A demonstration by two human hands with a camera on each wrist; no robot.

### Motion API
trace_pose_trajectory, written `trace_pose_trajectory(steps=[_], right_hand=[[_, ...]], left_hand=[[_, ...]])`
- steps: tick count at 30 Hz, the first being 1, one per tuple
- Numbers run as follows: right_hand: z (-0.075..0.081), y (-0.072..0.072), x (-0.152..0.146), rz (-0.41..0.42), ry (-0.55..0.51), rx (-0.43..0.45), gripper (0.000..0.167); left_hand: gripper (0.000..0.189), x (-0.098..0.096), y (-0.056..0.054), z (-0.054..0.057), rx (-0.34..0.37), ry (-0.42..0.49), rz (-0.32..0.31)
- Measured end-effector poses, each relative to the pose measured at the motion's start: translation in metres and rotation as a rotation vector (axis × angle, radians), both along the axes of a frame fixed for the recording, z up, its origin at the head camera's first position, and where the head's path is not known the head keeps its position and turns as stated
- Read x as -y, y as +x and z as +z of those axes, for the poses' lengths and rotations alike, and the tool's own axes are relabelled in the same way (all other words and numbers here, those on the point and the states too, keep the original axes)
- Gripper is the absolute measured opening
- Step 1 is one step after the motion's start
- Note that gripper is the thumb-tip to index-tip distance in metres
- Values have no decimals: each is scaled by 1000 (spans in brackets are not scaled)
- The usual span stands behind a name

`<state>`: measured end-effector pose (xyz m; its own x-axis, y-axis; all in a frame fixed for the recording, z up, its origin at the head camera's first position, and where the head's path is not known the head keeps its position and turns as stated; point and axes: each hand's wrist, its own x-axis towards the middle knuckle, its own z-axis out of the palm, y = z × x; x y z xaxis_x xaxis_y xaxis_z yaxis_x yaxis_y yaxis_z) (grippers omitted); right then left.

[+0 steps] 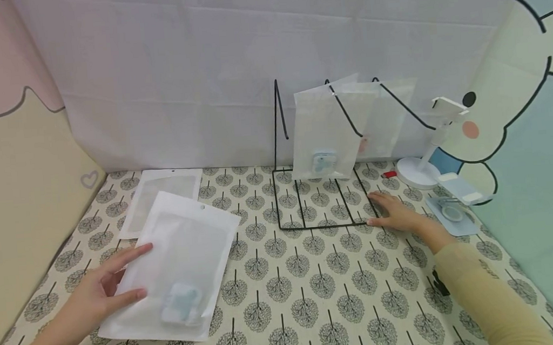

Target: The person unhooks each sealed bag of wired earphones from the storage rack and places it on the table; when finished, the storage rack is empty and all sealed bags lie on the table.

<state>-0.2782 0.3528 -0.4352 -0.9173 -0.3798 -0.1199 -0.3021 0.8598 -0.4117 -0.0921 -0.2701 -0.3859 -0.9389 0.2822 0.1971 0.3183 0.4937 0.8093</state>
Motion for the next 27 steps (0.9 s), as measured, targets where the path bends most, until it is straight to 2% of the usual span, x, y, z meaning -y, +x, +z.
trace_pose_trajectory(steps=[6,9,12,15,17,20,23,25,27], right_hand=[[-1,-1,0,0,3,-3,88],[-2,-1,0,1,7,-5,88],[-2,-1,0,6,7,-17,87],[-2,-1,1,8,2,-17,87],[-2,0,1,6,3,-11,87],[-2,0,0,5,0,-1,87],[-2,-1,0,12,1,-6,87],[-2,-1,0,13,0,-8,87],[-1,-2,0,14,1,-7,88]], left_hand=[[74,19,2,-6,-11,-194,66],[72,28,-1,-9,27,-195,61],[72,35,-3,-11,100,-162,46],[78,41,-6,-12,178,-137,-1],[82,44,-8,-12,206,-162,-21],[87,49,-10,-14,175,-264,-49],[90,53,-12,-18,104,-376,-56],[91,57,-12,-21,83,-397,-83],[93,61,-14,-23,94,-387,-120]])
